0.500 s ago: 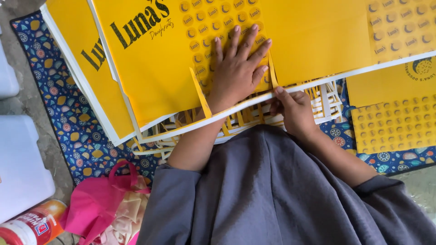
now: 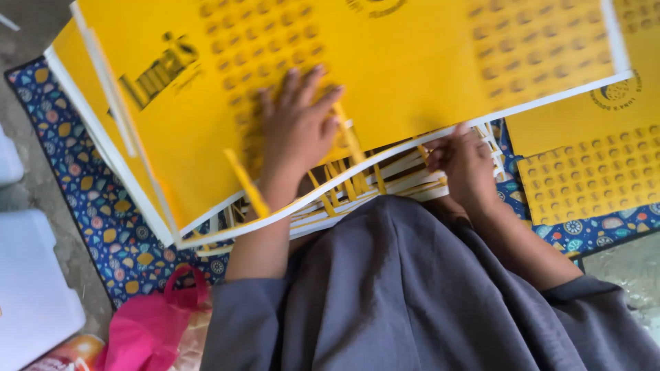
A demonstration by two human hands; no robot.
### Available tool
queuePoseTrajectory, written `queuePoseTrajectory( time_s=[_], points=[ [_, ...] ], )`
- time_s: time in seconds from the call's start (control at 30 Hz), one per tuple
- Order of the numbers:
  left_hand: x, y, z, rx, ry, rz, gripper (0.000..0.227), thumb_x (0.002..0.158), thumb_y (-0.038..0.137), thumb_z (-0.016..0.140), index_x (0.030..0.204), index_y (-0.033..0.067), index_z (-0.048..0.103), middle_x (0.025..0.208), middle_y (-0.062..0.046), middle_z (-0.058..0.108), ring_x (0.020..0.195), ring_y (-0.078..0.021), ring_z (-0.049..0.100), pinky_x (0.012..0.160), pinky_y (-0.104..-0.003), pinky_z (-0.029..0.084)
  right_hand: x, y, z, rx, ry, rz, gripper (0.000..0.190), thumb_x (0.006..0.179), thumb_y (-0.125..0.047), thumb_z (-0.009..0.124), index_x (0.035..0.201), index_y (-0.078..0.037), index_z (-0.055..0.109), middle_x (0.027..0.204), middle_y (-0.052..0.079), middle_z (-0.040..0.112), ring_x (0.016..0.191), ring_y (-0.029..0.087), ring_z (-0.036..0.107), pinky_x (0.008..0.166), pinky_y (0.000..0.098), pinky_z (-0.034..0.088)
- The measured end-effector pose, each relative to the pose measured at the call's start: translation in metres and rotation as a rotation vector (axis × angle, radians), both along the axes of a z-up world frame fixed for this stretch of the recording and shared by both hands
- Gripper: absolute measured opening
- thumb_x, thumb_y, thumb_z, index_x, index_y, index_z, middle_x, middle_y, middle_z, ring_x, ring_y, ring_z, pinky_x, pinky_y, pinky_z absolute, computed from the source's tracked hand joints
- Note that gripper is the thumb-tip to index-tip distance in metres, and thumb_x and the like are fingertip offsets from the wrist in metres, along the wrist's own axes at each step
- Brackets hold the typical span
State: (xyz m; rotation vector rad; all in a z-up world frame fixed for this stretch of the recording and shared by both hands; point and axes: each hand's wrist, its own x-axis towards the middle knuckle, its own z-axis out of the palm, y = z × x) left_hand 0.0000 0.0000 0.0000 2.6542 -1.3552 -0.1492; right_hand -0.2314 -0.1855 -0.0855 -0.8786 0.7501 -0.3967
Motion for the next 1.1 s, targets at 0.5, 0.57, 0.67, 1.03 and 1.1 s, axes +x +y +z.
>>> queuePoseTrajectory(
  time_s=[0.5, 0.57, 0.67, 1.03, 1.1],
  points=[
    [-0.018, -0.088, -0.036, -0.209, -0.191, -0.182, 0.066, 0.097, 0.063, 0.067, 0.152, 0.0283, 0.054, 0.163, -0.008, 0.030, 0.150, -0.0409, 0.029, 0.116, -0.077, 0.023, -0.005, -0.003, 0.000, 0.019, 0.009, -0.079, 0.032, 0.111, -0.024, 0.053, 0.103, 0.006, 0.059, 0.082, 0.016, 0.062, 0.065, 0.022, 0.061, 0.064, 0.0342, 0.053],
    [-0.016, -0.089, -0.040, -0.149, -0.180, -0.178, 0.067, 0.099, 0.066, 0.057, 0.155, 0.0298, 0.049, 0.165, -0.007, 0.027, 0.152, -0.0401, 0.024, 0.117, -0.076, 0.018, -0.008, -0.007, 0.001, -0.012, 0.039, -0.094, 0.032, 0.111, -0.025, 0.055, 0.100, 0.005, 0.059, 0.081, 0.015, 0.063, 0.065, 0.021, 0.060, 0.063, 0.0331, 0.053],
    [-0.016, -0.088, -0.044, -0.078, -0.183, -0.169, 0.069, 0.101, 0.069, 0.046, 0.158, 0.0312, 0.043, 0.167, -0.007, 0.024, 0.153, -0.0384, 0.016, 0.118, -0.074, 0.013, -0.012, -0.010, 0.000, -0.067, 0.065, -0.087, 0.031, 0.110, -0.024, 0.058, 0.097, 0.003, 0.061, 0.080, 0.015, 0.064, 0.066, 0.019, 0.061, 0.063, 0.0315, 0.054],
    [-0.016, -0.084, -0.043, 0.022, -0.185, -0.149, 0.070, 0.103, 0.071, 0.035, 0.163, 0.0336, 0.031, 0.170, -0.004, 0.016, 0.155, -0.0362, 0.010, 0.119, -0.073, 0.011, -0.039, -0.007, -0.004, -0.172, 0.161, 0.000, 0.034, 0.111, -0.018, 0.057, 0.091, 0.009, 0.065, 0.070, 0.016, 0.061, 0.059, 0.020, 0.056, 0.061, 0.0291, 0.052],
    [-0.015, -0.083, -0.041, -0.021, -0.176, -0.164, 0.070, 0.103, 0.070, 0.039, 0.161, 0.0316, 0.037, 0.169, -0.005, 0.020, 0.154, -0.0371, 0.012, 0.119, -0.074, 0.010, -0.044, -0.005, -0.002, -0.124, 0.181, -0.001, 0.031, 0.112, -0.021, 0.057, 0.099, 0.006, 0.065, 0.069, 0.014, 0.062, 0.058, 0.019, 0.057, 0.060, 0.0288, 0.052]
  ],
)
